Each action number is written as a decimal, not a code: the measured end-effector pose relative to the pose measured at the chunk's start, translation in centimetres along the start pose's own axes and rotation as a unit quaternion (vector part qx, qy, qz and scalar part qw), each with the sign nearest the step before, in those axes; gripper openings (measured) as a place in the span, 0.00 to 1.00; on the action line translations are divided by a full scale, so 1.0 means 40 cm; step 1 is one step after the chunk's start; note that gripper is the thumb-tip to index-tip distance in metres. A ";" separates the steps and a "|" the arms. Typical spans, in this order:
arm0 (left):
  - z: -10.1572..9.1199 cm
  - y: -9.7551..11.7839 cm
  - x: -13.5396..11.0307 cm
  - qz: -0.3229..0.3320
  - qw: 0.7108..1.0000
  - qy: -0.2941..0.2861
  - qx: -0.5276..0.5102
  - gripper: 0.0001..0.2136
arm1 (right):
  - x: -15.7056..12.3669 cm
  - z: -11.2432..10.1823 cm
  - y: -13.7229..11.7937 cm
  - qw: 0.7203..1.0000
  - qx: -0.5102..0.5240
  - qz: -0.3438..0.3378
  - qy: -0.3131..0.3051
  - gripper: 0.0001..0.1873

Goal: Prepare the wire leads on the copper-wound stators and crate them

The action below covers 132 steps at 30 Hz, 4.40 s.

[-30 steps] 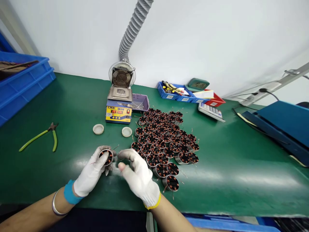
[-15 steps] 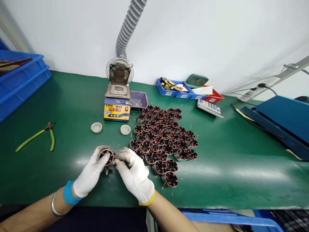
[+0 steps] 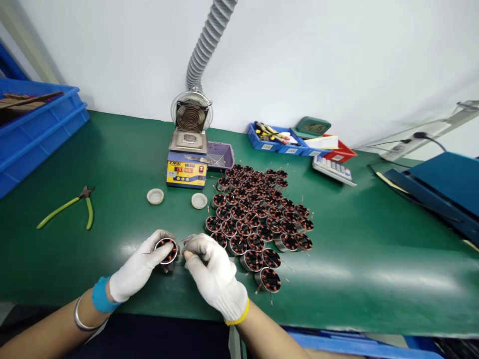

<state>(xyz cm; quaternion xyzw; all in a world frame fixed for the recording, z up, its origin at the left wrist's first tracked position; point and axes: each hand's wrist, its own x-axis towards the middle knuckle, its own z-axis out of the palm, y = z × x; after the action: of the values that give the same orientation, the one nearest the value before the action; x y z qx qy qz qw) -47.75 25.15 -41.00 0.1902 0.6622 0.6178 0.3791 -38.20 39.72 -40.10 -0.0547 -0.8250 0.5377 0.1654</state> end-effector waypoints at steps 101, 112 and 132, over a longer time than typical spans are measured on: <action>-0.031 -0.053 -0.056 0.241 0.770 0.017 0.591 0.10 | -0.050 0.061 0.071 0.963 -0.239 -0.127 -0.010 0.08; -0.024 -0.048 -0.058 0.222 0.766 0.012 0.604 0.10 | -0.053 0.076 0.066 0.989 -0.145 -0.025 -0.024 0.10; -0.014 -0.056 -0.057 0.248 0.741 0.058 0.622 0.08 | -0.089 0.077 0.046 0.993 -0.087 0.070 -0.038 0.20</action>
<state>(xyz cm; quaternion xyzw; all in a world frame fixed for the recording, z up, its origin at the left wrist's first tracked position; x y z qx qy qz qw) -46.20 22.74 -42.59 0.5049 0.8494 0.1510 -0.0289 -36.03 36.85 -43.66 -0.1058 -0.8685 0.4757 0.0910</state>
